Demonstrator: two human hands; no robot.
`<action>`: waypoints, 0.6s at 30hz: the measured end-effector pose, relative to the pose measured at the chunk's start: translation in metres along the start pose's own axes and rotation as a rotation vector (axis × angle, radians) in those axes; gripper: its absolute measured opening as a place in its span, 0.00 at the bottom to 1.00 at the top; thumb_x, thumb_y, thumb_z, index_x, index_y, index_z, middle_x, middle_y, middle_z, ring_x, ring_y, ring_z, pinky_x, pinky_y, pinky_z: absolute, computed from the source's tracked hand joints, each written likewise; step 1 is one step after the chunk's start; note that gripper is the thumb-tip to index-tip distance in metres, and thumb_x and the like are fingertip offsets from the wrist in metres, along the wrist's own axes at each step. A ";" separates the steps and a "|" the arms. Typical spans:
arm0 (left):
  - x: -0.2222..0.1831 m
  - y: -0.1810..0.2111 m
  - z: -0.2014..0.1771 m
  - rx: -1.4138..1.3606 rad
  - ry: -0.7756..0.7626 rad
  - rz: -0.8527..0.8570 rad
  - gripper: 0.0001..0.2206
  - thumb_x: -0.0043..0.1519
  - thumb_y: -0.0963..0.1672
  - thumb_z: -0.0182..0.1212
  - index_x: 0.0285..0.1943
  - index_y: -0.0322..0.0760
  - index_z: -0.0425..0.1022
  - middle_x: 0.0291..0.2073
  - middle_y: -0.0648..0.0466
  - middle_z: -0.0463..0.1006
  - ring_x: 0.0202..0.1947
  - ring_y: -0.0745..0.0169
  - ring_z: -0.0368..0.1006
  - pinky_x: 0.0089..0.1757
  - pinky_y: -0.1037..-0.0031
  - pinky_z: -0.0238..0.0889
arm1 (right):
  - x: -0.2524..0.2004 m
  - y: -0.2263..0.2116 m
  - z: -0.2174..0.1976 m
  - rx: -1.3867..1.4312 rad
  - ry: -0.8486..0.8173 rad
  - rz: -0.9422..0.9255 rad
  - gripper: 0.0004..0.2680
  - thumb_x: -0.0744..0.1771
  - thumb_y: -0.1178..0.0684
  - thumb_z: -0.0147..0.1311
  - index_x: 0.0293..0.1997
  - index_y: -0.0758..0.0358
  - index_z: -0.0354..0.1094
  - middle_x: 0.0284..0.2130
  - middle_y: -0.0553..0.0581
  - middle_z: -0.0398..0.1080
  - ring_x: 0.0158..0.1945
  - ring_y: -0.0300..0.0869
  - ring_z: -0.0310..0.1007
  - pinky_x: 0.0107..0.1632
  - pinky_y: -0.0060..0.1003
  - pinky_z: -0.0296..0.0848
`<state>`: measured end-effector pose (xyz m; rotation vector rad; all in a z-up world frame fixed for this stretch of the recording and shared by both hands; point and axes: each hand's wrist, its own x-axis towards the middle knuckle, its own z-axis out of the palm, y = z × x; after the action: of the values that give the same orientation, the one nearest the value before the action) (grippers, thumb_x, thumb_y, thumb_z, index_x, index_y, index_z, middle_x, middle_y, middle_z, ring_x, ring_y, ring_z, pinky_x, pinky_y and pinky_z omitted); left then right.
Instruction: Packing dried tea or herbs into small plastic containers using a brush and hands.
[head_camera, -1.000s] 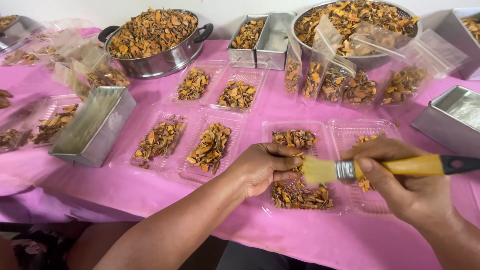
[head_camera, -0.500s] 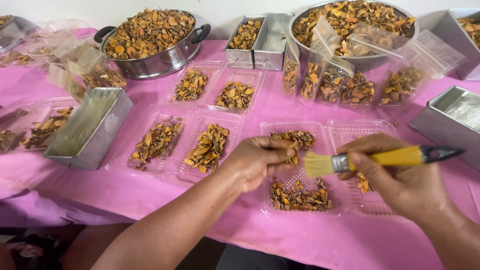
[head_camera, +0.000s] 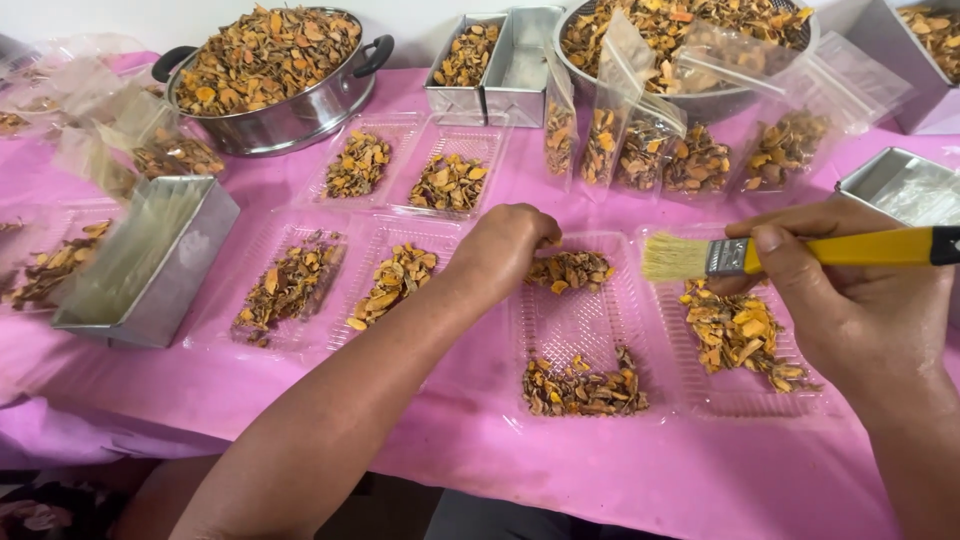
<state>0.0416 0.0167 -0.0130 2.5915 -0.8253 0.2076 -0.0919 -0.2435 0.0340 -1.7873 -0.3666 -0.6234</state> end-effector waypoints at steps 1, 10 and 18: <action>0.000 0.003 -0.003 0.000 -0.005 0.001 0.05 0.60 0.36 0.65 0.41 0.35 0.84 0.36 0.47 0.84 0.32 0.57 0.83 0.37 0.74 0.80 | 0.000 -0.001 0.000 0.000 0.002 0.004 0.05 0.73 0.66 0.49 0.46 0.84 0.64 0.43 0.74 0.71 0.31 0.57 0.80 0.34 0.42 0.83; -0.007 0.026 -0.024 0.299 -0.258 0.023 0.17 0.58 0.39 0.69 0.56 0.39 0.81 0.29 0.47 0.82 0.25 0.53 0.78 0.28 0.64 0.73 | 0.001 -0.007 0.002 -0.067 -0.020 -0.005 0.04 0.73 0.66 0.50 0.44 0.82 0.67 0.41 0.72 0.73 0.30 0.55 0.80 0.30 0.39 0.78; 0.000 0.023 -0.016 0.414 -0.221 0.161 0.07 0.58 0.41 0.72 0.44 0.41 0.83 0.24 0.57 0.77 0.28 0.60 0.75 0.33 0.67 0.75 | -0.002 -0.006 0.005 -0.037 -0.006 0.033 0.04 0.72 0.66 0.51 0.43 0.81 0.67 0.42 0.72 0.72 0.29 0.57 0.81 0.29 0.39 0.79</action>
<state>0.0278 0.0062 0.0092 2.9715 -1.1790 0.1522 -0.0960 -0.2367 0.0363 -1.8269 -0.3303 -0.6051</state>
